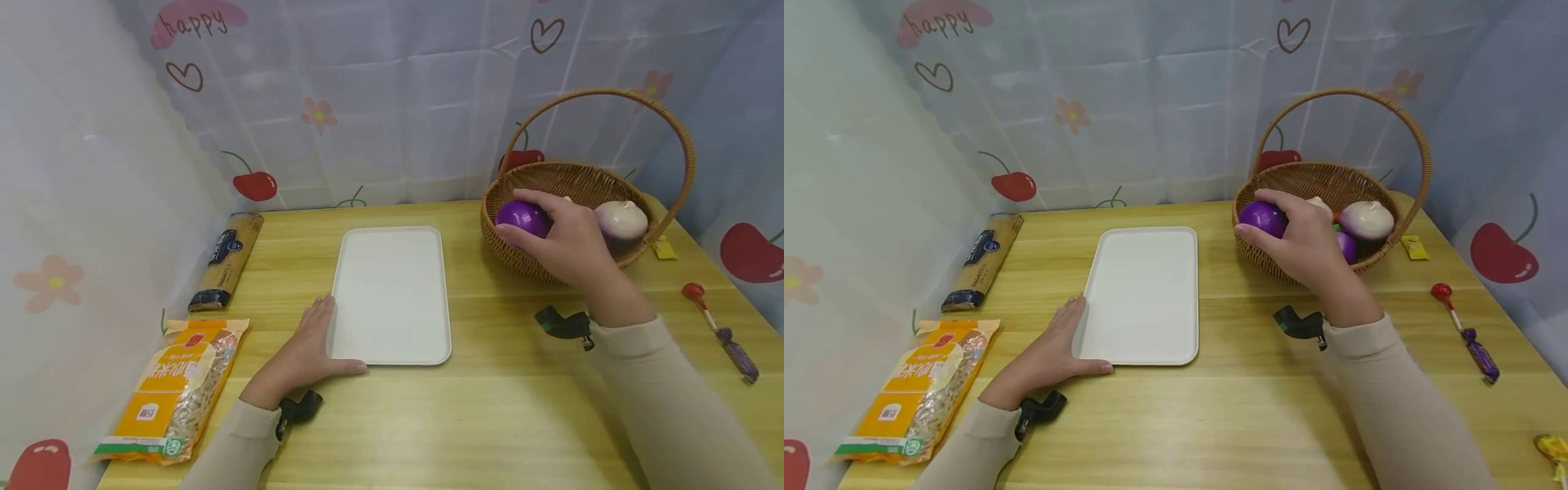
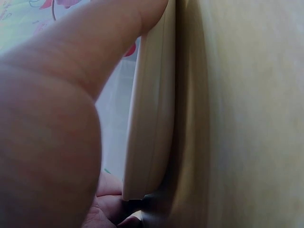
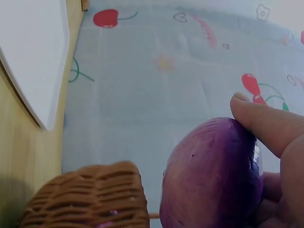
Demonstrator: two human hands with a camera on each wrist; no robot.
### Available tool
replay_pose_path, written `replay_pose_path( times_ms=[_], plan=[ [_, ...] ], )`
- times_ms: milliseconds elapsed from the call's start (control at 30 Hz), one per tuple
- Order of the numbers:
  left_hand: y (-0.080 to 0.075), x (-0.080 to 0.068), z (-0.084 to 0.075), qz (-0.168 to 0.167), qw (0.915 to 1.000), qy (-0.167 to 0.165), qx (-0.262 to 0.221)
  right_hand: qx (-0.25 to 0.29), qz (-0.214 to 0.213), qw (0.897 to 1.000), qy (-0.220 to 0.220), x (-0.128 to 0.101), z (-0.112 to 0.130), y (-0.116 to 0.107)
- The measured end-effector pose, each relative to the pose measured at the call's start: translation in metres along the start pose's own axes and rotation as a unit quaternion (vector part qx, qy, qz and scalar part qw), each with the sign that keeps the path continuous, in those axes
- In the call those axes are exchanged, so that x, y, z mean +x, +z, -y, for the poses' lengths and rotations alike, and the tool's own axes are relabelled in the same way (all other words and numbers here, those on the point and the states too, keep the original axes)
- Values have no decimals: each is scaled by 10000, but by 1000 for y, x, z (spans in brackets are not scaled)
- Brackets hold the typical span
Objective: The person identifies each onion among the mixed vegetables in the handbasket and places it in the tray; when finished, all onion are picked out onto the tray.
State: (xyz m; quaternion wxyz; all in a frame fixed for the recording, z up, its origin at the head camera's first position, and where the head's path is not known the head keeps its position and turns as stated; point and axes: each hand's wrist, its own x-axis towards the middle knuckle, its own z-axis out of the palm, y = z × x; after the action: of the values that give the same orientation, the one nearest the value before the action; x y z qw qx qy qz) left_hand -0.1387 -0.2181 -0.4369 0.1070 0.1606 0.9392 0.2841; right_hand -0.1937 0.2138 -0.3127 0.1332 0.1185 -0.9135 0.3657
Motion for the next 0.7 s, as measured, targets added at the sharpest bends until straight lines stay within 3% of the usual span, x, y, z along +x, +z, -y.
replay_pose_path(
  times_ms=[433,700],
  plan=[
    [1,0,1,-17,10000,-14,32,56,191,9960,-869,-5,14,28],
    [1,0,2,-27,10000,10,37,21,525,9929,-1067,-7,15,45]
  ],
)
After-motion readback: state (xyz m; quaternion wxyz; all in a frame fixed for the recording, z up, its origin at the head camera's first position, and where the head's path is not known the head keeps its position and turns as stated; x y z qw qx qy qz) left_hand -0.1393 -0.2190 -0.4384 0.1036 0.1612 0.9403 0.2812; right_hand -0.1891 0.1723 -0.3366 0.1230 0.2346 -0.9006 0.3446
